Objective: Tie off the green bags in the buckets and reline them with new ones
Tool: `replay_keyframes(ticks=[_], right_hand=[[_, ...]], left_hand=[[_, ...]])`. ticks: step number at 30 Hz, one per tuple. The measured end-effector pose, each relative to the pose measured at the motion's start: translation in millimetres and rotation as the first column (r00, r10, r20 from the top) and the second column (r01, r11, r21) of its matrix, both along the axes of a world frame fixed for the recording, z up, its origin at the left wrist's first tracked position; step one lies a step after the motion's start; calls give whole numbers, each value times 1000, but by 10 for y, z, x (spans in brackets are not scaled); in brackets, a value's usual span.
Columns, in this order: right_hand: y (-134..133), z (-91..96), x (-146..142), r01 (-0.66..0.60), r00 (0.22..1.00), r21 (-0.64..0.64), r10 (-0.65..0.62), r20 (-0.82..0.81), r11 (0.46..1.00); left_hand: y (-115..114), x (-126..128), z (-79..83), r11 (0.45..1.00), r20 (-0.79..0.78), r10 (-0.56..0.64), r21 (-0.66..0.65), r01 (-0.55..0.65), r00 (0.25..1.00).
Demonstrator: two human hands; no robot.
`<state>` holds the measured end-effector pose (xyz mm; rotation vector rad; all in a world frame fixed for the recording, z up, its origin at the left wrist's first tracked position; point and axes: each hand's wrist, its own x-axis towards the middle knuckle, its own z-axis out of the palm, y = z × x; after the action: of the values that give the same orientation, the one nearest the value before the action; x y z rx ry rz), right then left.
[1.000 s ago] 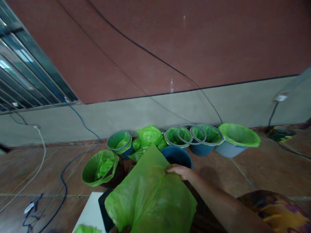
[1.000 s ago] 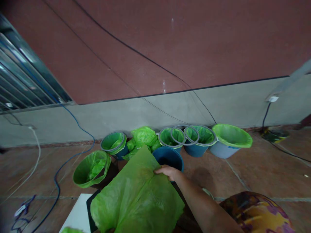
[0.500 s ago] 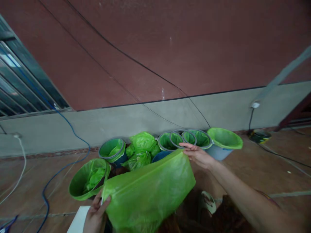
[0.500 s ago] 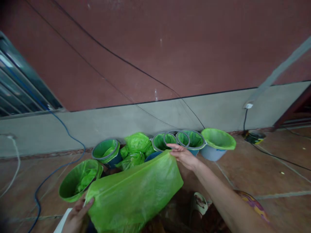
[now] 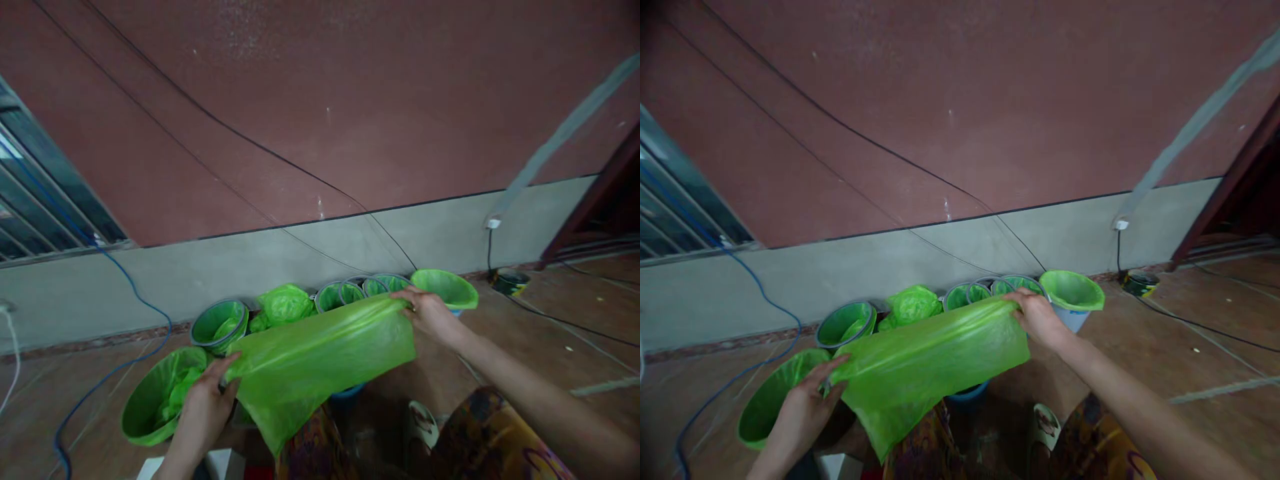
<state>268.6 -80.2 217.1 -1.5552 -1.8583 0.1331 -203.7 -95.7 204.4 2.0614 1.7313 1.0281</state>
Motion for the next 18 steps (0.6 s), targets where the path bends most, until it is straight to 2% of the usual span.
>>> replay_keyframes(ticks=[3, 5, 7, 8, 10, 12, 13, 14, 16, 18], right_hand=[[-63, 31, 41, 56, 994, 33, -59, 97, 998], [-99, 57, 72, 34, 999, 43, -34, 11, 998], [-133, 81, 86, -25, 982, 55, 35, -188, 998], [-150, 89, 79, -56, 948, 44, 67, -312, 997], [-182, 87, 27, -110, 829, -21, 80, -553, 994], [-204, 55, -74, -92, 714, -92, 1, -700, 992], [-210, 30, -136, -39, 694, -105, -48, -718, 994], [-213, 2, -200, 41, 706, -94, -95, -702, 995], [-214, -55, -315, 223, 784, -26, -195, -589, 974], [-212, -110, -390, 326, 854, 31, -281, -437, 945]], left_hand=[[17, 67, 65, 995, -165, 67, 86, -53, 984], [4, 93, 127, 981, -109, 142, 145, -125, 984], [-14, 109, 176, 971, 111, 157, 165, -174, 981], [-24, 119, 190, 974, 266, 141, 135, -181, 954], [-43, 157, 193, 989, 556, 118, 9, -148, 823], [-60, 226, 167, 987, 693, 159, -86, -139, 703], [-66, 268, 149, 979, 683, 194, -96, -177, 704], [-72, 313, 132, 964, 621, 247, -81, -253, 744], [-80, 391, 100, 902, 388, 400, -8, -431, 830], [-80, 428, 73, 858, 137, 503, 38, -512, 853]])
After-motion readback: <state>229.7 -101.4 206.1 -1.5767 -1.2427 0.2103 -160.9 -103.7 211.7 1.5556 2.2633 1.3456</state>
